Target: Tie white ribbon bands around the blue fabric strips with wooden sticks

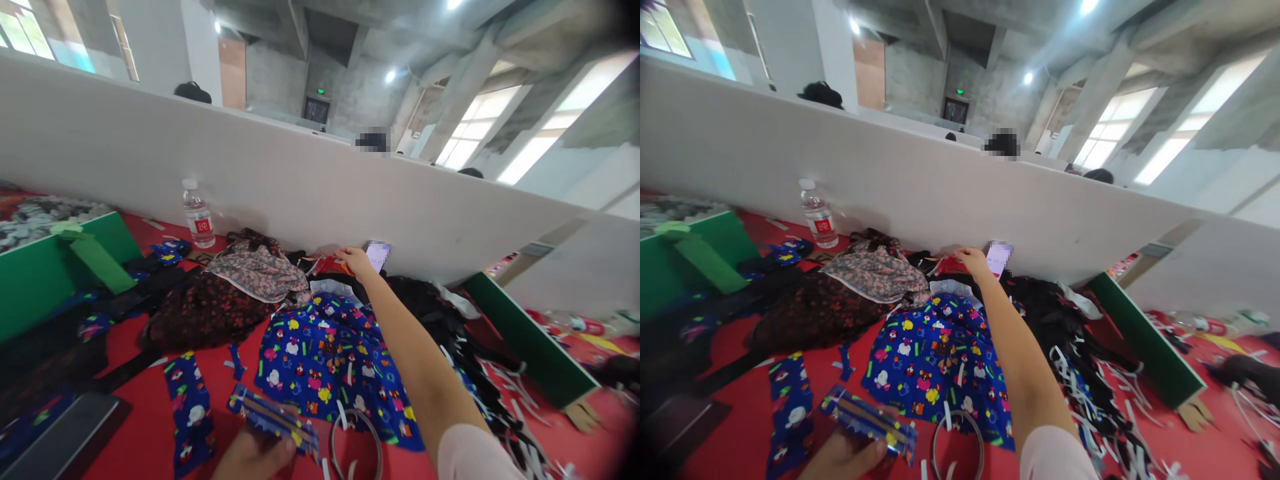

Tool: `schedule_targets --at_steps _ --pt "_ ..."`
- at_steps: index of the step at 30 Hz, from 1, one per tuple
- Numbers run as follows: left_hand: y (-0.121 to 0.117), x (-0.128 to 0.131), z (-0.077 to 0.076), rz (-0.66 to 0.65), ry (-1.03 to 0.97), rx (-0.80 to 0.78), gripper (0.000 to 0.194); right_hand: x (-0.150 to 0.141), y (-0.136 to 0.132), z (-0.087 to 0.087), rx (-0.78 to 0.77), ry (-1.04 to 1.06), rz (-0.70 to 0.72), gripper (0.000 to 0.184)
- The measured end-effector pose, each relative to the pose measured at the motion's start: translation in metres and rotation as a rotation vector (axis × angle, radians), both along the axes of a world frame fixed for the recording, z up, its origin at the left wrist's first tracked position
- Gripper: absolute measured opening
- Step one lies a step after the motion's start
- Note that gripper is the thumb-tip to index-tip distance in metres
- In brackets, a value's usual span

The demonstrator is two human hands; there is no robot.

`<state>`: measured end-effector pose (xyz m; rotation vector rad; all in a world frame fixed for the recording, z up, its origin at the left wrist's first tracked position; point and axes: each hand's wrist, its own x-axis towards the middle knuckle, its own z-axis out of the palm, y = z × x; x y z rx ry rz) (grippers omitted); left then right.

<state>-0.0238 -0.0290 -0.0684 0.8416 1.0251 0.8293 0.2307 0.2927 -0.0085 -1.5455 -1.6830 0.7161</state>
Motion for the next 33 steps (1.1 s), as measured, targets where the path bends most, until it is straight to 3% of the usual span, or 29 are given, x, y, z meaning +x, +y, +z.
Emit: schedule_targets --at_steps 5,11,16,21,27,33 --pt "-0.004 0.005 -0.013 0.102 -0.067 -0.005 0.052 0.003 -0.030 0.008 -0.078 0.100 0.036 0.032" --pt "-0.003 0.004 -0.015 0.043 -0.127 0.028 0.039 0.007 -0.048 0.009 -0.202 0.013 0.054 0.033" --pt "-0.005 0.005 -0.013 0.050 -0.106 0.000 0.040 0.007 -0.043 0.007 -0.281 -0.175 0.024 0.031" --pt "-0.004 0.006 -0.015 0.061 -0.124 0.008 0.039 -0.018 -0.031 0.001 -0.241 -0.238 0.015 0.030" --pt "-0.003 0.007 -0.010 0.083 -0.148 -0.007 0.042 -0.037 -0.028 0.000 -0.204 -0.066 0.006 0.032" --pt "-0.006 0.006 0.008 0.090 -0.131 -0.031 0.043 -0.021 -0.034 0.030 -0.128 0.256 -0.052 0.034"
